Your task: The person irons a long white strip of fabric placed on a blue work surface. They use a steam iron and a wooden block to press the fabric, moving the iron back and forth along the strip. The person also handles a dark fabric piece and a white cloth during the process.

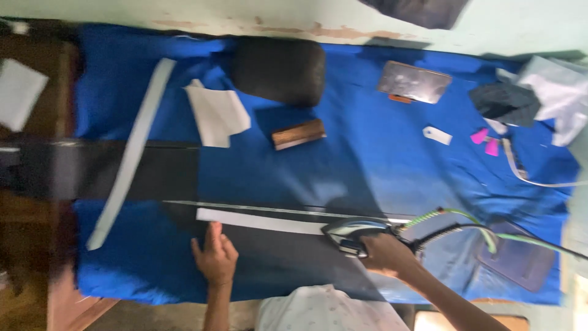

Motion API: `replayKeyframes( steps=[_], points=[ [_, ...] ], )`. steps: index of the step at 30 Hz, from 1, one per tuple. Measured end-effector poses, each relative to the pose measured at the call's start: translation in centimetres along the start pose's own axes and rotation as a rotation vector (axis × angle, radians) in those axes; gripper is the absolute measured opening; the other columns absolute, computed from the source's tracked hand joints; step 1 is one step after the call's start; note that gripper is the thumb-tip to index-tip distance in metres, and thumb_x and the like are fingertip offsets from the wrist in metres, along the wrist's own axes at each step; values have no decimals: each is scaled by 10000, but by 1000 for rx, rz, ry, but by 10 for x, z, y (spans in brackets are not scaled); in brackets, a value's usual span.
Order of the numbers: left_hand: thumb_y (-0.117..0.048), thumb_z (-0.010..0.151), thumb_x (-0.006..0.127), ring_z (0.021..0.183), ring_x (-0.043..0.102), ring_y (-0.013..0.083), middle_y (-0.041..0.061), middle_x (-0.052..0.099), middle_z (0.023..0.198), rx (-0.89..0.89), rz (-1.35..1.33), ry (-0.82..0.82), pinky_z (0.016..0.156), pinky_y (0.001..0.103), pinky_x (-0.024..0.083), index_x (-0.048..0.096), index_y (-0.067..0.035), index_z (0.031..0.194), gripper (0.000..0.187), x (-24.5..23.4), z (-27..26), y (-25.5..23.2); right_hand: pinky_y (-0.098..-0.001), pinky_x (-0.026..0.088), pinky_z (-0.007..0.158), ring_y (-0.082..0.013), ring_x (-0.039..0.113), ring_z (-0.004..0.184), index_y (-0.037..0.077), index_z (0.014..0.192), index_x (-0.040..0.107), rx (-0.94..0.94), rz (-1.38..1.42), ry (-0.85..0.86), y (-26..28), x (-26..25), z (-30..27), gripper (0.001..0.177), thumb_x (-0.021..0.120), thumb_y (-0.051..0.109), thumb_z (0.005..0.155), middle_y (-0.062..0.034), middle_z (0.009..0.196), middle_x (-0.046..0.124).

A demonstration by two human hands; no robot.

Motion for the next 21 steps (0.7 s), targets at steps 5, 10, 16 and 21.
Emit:
replayKeyframes(
  steps=[5,10,16,21],
  points=[
    [-118,1064,497,1163,724,254,77,768,1205,8,-10,-23,1052,625,490,602,16,1365,346,-13,8,-7,-460,508,605,-328,695,730,155,847,634,34,-73,45,-2,5,4,229,614,384,845,-83,796,742],
    [-115,1063,490,1148,732,218,31,768,1207,33,-5,-33,1041,597,490,587,-16,1377,343,-16,11,-11,-468,545,656,-326,721,785,155,926,679,22,-47,28,2,0,1,253,649,395,852,-89,879,766],
    [-88,1069,517,1166,736,254,81,777,1213,54,-13,-33,1060,611,489,564,9,1426,373,-14,6,-10,-468,544,614,-341,712,754,111,900,659,31,-26,41,11,-11,-7,244,633,351,867,-125,846,749],
    [-61,1069,522,1139,755,273,116,788,1207,55,19,-23,1062,623,502,597,37,1399,353,-14,7,-11,-412,500,497,-286,652,612,95,789,614,-19,1,7,12,-11,-6,187,597,276,831,-95,718,694]
  ],
)
Point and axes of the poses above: each hand's wrist, its own z-axis towards the middle knuckle, its own x-axis out of the palm, y = z × x, the point moved 9 cm from there along z, towards the middle knuckle
